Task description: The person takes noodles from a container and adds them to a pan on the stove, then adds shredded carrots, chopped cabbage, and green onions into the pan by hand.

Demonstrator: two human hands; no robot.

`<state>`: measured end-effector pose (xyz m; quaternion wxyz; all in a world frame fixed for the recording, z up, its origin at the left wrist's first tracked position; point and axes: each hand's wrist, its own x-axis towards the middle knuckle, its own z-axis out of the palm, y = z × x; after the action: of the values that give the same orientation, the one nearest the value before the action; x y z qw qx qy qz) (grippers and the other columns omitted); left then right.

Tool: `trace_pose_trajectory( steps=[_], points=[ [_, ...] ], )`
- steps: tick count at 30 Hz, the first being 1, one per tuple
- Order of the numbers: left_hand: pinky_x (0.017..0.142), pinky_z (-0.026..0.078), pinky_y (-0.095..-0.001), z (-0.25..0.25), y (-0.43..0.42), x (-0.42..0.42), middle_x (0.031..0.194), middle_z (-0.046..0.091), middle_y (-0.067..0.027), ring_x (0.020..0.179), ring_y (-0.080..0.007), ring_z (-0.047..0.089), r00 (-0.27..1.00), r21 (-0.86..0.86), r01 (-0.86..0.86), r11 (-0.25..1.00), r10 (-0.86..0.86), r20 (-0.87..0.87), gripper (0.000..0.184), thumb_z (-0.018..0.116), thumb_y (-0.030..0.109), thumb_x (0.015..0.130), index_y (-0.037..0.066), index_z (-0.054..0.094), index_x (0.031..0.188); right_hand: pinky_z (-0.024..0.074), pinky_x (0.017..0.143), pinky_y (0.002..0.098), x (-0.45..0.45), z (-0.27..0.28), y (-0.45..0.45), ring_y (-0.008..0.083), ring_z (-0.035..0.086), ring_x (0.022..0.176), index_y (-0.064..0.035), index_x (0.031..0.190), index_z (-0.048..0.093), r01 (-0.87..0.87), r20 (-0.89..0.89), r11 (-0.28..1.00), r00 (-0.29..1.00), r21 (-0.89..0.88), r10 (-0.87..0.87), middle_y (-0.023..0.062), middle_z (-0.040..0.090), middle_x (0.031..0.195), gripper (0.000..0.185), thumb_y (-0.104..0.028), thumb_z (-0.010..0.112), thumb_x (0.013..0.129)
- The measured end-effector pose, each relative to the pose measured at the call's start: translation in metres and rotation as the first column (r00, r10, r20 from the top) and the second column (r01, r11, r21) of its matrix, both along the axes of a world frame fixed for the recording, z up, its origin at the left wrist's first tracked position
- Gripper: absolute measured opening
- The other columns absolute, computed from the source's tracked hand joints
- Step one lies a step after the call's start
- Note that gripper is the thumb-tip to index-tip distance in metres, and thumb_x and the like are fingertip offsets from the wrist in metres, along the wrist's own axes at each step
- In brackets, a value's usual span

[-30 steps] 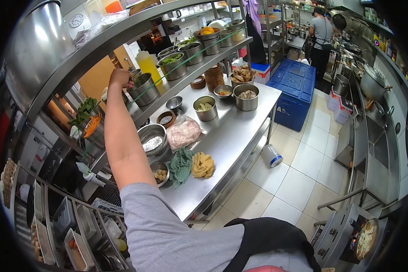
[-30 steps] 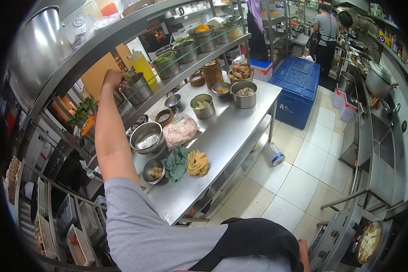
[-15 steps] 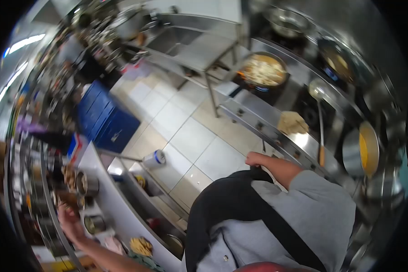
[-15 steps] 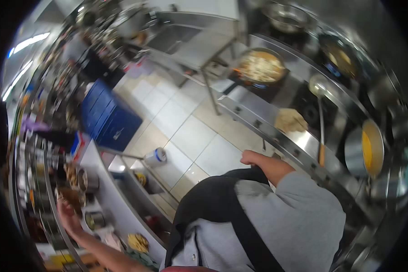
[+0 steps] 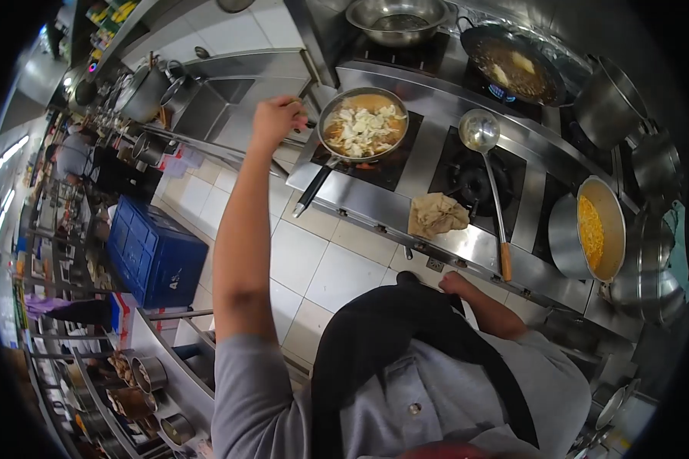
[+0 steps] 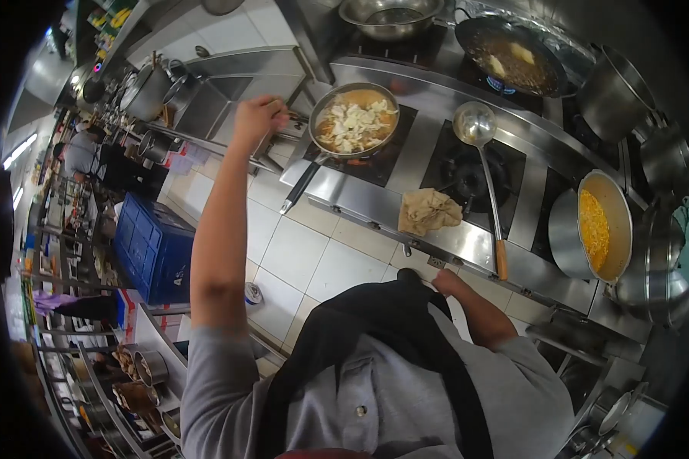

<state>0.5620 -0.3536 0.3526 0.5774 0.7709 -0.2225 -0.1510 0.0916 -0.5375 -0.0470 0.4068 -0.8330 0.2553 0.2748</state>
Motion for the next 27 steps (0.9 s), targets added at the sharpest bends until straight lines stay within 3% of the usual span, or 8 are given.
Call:
trace_pose_trajectory(
  steps=[4,6,8,11,14,16,22,27],
  points=[
    [0.055,0.054,-0.0298,-0.035,-0.083,0.031,0.073,0.066,-0.0127,0.061,-0.0165,0.066,0.986,0.270,0.087,0.959,-0.122,0.116,0.021,0.058,0.007,0.087,-0.007,0.067,0.099,0.0549,0.053,0.0389,-0.064,-0.075,-0.040,0.0286,0.066,0.054,0.0008,0.068,0.068,0.075,0.056,0.995,0.995,0.064,-0.078,0.0193,0.063,0.059,0.024,-0.019,0.057,0.075],
    [0.063,0.055,-0.0352,-0.042,-0.109,0.039,0.077,0.069,-0.0178,0.068,-0.0234,0.069,0.980,0.464,-0.004,0.886,-0.089,0.179,0.022,0.057,0.013,0.085,-0.002,0.069,0.098,0.0551,0.059,0.0407,-0.087,-0.092,-0.053,0.0312,0.066,0.055,-0.0016,0.072,0.069,-0.522,0.142,0.816,0.813,-0.250,0.564,0.0189,0.065,0.065,0.021,-0.021,0.063,0.071],
    [0.069,0.055,-0.0372,-0.070,-0.128,0.070,0.083,0.069,-0.0194,0.075,-0.0276,0.069,0.949,0.514,-0.017,0.858,-0.148,0.279,0.023,0.057,0.016,0.085,0.001,0.071,0.096,0.0546,0.063,0.0419,-0.114,-0.116,-0.058,0.0318,0.067,0.059,-0.0042,0.076,0.069,-0.438,0.319,0.819,0.768,-0.370,0.555,0.0178,0.067,0.073,0.023,-0.025,0.068,0.067],
    [0.066,0.054,-0.0359,-0.076,-0.141,0.085,0.079,0.070,-0.0171,0.069,-0.0258,0.068,0.860,0.548,-0.070,0.833,-0.228,0.456,0.022,0.058,0.018,0.085,0.003,0.072,0.092,0.0543,0.062,0.0421,-0.122,-0.121,-0.054,0.0326,0.067,0.062,-0.0056,0.080,0.070,-0.396,0.403,0.885,0.789,-0.245,0.464,0.0182,0.069,0.081,0.022,-0.024,0.069,0.067],
    [0.063,0.054,-0.0340,-0.069,-0.154,0.086,0.075,0.070,-0.0144,0.062,-0.0222,0.069,0.834,0.560,-0.104,0.822,-0.235,0.500,0.021,0.059,0.017,0.085,0.002,0.072,0.091,0.0540,0.063,0.0426,-0.109,-0.091,-0.042,0.0337,0.067,0.066,-0.0106,0.078,0.071,0.356,-0.015,0.847,0.924,0.395,-0.381,0.0150,0.069,0.077,0.023,-0.029,0.069,0.065],
    [0.068,0.054,-0.0352,-0.057,-0.158,0.081,0.079,0.071,-0.0155,0.069,-0.0245,0.070,0.858,0.583,-0.114,0.804,-0.216,0.466,0.021,0.060,0.018,0.085,0.002,0.072,0.092,0.0538,0.063,0.0427,-0.101,-0.111,-0.042,0.0334,0.067,0.066,-0.0147,0.076,0.071,-0.133,0.193,0.989,0.974,0.066,0.118,0.0119,0.069,0.072,0.024,-0.035,0.069,0.063],
    [0.084,0.051,-0.0429,-0.052,-0.154,0.082,0.097,0.069,-0.0206,0.096,-0.0359,0.066,0.741,0.510,-0.163,0.845,-0.236,0.629,0.023,0.061,0.021,0.083,0.003,0.071,0.095,0.0538,0.064,0.0422,-0.073,-0.104,-0.044,0.0307,0.069,0.068,-0.0122,0.074,0.070,-0.427,0.239,0.857,0.834,-0.290,0.496,0.0105,0.068,0.068,0.024,-0.035,0.066,0.066],
    [0.086,0.051,-0.0459,-0.037,-0.143,0.067,0.097,0.069,-0.0204,0.097,-0.0379,0.064,0.772,0.588,-0.250,0.769,-0.209,0.601,0.021,0.058,0.020,0.085,0.005,0.070,0.094,0.0553,0.067,0.0414,-0.064,-0.093,-0.033,0.0306,0.070,0.068,-0.0038,0.073,0.068,-0.304,0.032,0.948,0.951,-0.093,0.308,0.0165,0.069,0.074,0.016,-0.019,0.064,0.072]
  ],
)
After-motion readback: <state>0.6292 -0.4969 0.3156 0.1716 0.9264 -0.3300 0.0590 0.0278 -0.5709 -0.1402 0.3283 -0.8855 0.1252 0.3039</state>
